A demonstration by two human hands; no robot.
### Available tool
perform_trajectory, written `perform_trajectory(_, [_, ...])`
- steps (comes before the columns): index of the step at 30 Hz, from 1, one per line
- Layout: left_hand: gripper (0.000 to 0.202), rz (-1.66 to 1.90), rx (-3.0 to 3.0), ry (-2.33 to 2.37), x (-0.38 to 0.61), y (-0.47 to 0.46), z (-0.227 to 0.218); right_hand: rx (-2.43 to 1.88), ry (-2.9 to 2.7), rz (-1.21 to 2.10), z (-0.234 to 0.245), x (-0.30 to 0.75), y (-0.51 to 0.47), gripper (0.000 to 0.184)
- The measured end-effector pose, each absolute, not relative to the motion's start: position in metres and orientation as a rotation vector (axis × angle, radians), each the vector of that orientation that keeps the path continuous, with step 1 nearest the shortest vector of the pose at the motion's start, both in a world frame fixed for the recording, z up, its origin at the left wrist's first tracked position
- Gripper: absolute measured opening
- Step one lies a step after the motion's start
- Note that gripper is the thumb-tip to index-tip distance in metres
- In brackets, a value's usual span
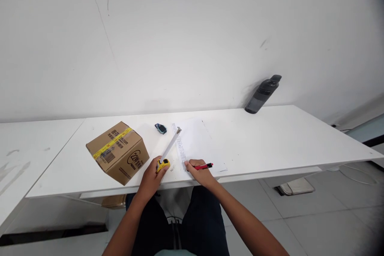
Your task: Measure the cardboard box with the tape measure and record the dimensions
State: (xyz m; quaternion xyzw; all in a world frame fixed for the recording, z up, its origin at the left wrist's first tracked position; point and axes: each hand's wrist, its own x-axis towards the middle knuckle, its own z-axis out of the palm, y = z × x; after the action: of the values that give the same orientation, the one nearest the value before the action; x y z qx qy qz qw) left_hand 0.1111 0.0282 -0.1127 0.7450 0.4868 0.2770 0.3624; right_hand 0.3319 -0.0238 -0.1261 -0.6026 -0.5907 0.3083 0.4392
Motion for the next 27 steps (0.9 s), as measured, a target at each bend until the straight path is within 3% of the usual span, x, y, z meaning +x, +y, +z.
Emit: perform_trajectory(27, [0.043,0.71,1.928,1.24,0.1106,0.0284,-0.1122,-1.555,-1.376,0.689,-0.1279,0.333,-0.0231,0.045])
